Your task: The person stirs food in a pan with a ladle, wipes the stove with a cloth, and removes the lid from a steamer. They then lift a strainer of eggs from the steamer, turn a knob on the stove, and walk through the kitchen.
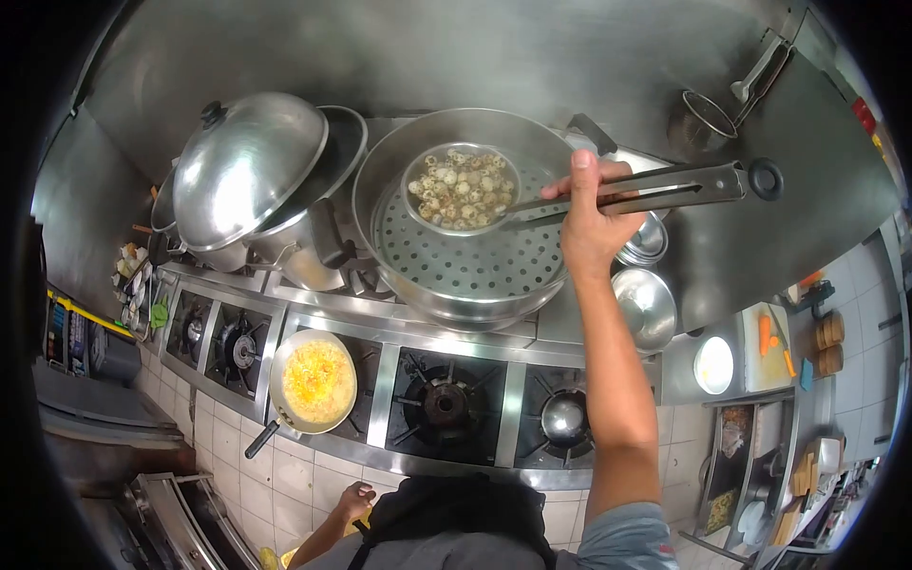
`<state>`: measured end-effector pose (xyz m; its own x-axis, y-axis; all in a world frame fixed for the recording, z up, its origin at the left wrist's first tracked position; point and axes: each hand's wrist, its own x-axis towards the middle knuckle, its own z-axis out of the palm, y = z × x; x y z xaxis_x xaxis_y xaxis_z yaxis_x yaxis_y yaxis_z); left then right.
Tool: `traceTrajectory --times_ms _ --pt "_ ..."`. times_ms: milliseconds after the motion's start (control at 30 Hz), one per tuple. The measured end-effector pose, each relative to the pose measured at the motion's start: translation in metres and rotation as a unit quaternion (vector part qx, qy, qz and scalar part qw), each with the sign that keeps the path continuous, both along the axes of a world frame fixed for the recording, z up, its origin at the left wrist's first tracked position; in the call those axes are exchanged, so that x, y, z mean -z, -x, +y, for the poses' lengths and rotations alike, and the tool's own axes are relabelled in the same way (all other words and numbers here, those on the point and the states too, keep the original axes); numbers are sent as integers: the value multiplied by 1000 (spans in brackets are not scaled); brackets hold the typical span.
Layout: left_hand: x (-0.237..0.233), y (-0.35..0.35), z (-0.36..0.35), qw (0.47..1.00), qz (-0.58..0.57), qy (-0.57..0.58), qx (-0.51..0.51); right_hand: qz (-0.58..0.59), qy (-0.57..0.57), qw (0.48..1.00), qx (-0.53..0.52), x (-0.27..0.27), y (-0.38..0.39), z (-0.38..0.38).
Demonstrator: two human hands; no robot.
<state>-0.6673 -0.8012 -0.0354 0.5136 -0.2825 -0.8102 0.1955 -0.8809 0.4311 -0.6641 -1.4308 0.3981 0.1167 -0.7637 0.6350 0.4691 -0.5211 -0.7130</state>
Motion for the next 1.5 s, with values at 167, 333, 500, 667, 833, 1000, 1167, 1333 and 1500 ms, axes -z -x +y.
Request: traceTrajectory --times_ms 167,333,500,667,833,1000,1167,1333,1500 --pt "0 -3 -11 999 -13 2 51 5 -2 1000 11 14 -8 2" --pt "0 3 1 998 -7 12 62 -8 -76 997 -4 37 -19 15" --pt "-14 11 -2 998 -1 6 66 3 -49 998 29 41 -30 33" --pt "10 15 4 998 33 39 30 -26 -44 997 58 42 -36 46" --pt "11 17 5 997 -9 73 35 -65 -47 987 140 33 -22 48" --pt "33 28 35 995 -12 99 -20 -138 -52 984 103 38 0 42" --pt "-34 30 12 996 0 77 -37 -140 -46 988 47 26 23 47" --pt "-38 21 9 994 61 77 -57 -76 -24 996 42 37 18 48" --pt "-46 9 -6 987 82 84 -114 -158 -54 985 37 38 20 46"
